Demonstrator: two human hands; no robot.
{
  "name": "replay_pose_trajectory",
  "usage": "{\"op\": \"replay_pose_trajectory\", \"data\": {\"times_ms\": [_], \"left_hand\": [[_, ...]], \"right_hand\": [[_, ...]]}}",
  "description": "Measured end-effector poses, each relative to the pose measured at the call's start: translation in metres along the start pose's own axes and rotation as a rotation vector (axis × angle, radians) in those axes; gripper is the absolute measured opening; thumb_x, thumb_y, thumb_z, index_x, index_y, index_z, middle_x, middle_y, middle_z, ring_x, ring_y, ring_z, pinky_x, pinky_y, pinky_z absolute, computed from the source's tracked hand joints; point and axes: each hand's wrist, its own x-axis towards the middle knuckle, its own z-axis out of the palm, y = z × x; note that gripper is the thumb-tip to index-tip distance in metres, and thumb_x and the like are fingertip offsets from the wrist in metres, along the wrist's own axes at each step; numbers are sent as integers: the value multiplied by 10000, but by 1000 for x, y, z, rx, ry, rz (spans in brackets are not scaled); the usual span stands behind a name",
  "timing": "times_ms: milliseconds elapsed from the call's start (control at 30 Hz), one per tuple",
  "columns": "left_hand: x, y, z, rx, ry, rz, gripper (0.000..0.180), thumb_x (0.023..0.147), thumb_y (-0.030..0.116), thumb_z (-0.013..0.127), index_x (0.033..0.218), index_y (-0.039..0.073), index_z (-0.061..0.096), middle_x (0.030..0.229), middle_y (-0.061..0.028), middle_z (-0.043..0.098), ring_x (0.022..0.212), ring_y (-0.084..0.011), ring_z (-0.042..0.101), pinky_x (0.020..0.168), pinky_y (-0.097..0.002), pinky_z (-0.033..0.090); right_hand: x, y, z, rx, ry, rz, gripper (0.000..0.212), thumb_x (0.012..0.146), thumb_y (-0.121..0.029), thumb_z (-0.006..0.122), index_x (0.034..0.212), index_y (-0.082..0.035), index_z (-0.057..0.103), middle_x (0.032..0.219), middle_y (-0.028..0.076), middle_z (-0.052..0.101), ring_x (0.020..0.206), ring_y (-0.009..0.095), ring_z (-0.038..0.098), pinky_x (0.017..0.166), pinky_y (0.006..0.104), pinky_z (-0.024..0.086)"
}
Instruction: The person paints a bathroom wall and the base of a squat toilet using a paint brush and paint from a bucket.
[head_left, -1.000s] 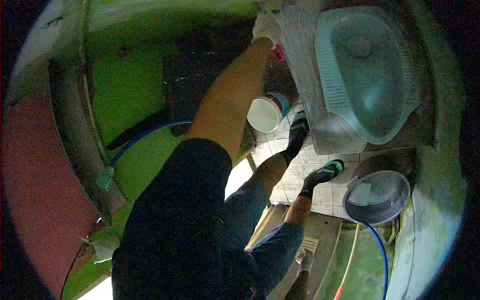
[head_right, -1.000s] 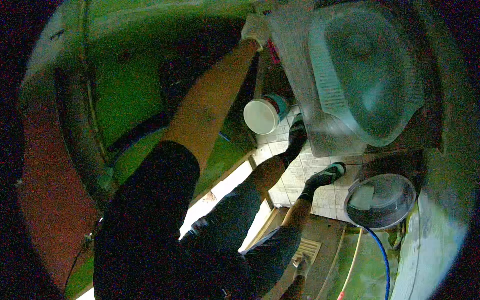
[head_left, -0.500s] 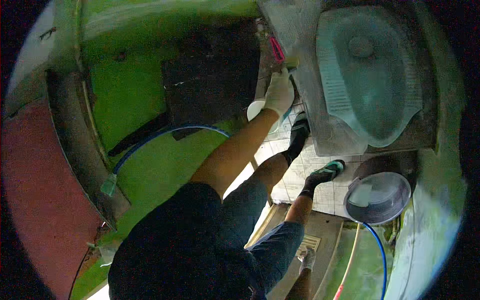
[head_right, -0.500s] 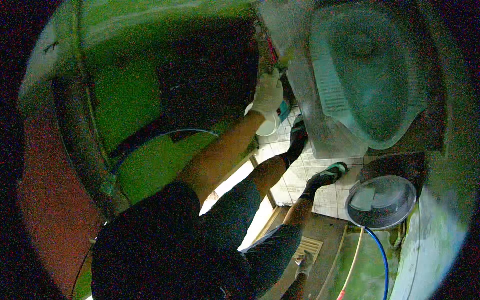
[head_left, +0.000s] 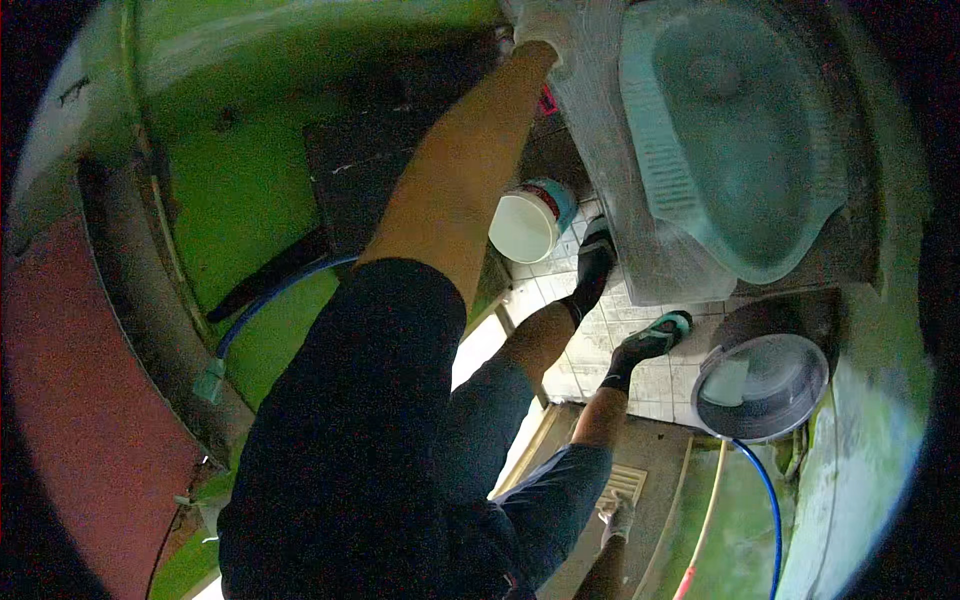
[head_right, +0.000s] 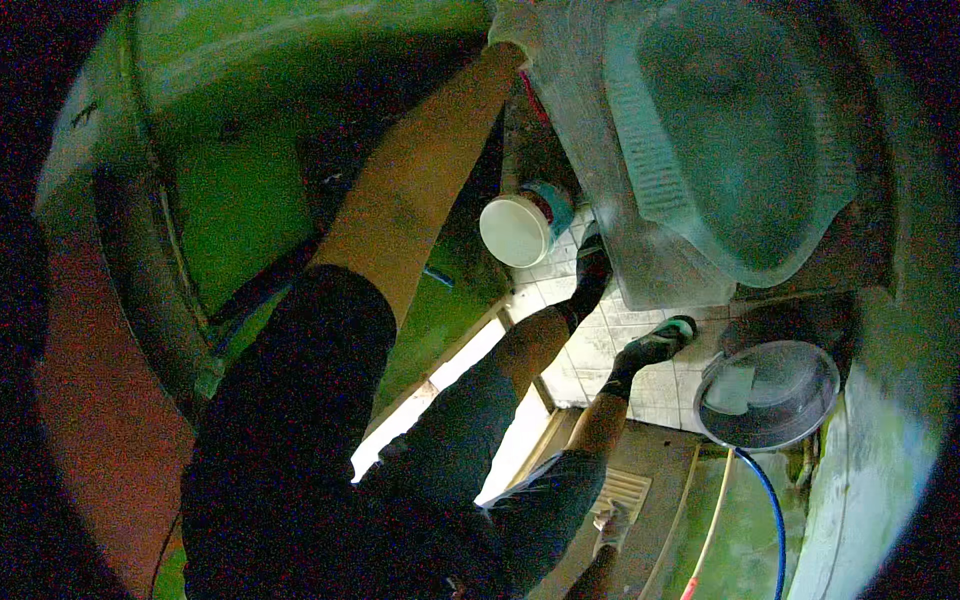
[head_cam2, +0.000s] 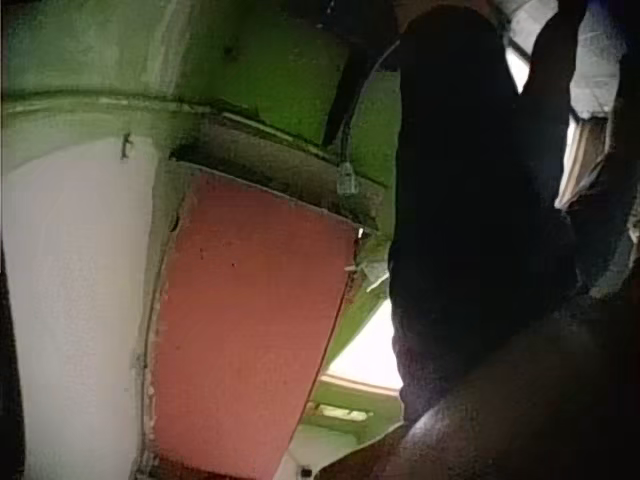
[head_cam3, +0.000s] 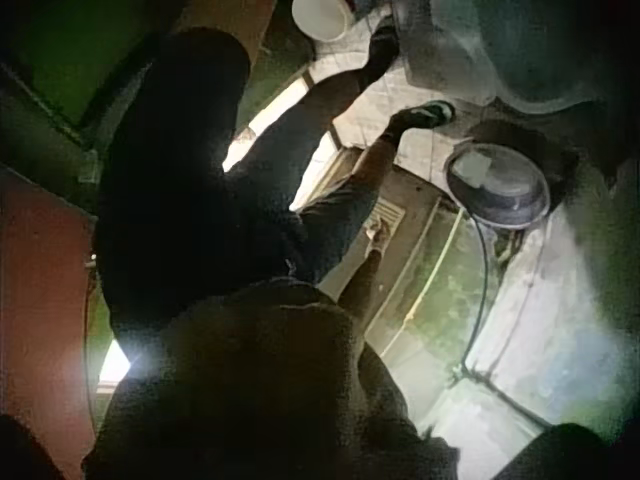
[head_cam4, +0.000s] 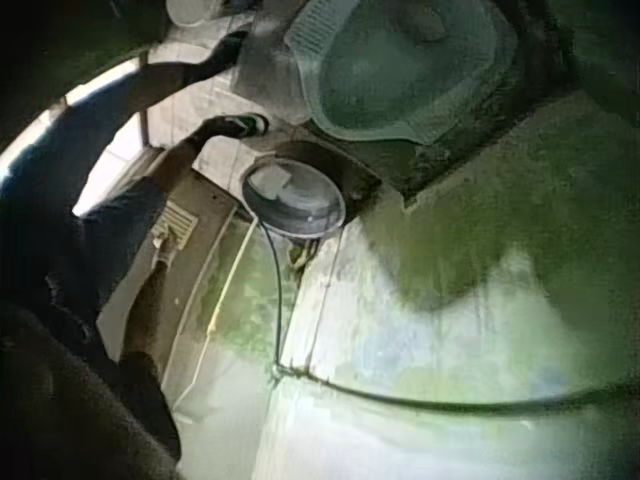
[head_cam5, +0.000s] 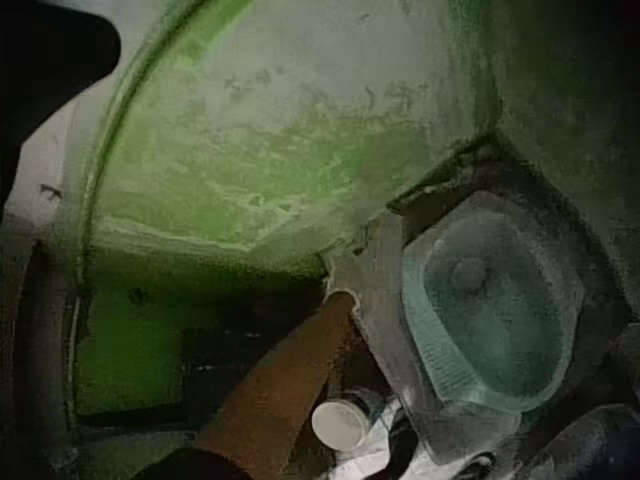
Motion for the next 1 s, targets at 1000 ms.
{"op": "replay_pose_trajectory", "data": {"times_ms": [1000], "left_hand": [[-332,211,110,-231,109,-80,592,815,89,464,1306,-207,318,977,-263,573,921,-356,539,812,-370,399]], "right_hand": [[-23,-1,22,86,-147,-104,205,890,-250,503,1007,-122,612,774,68,563,561,189,514,646,382,475]]}}
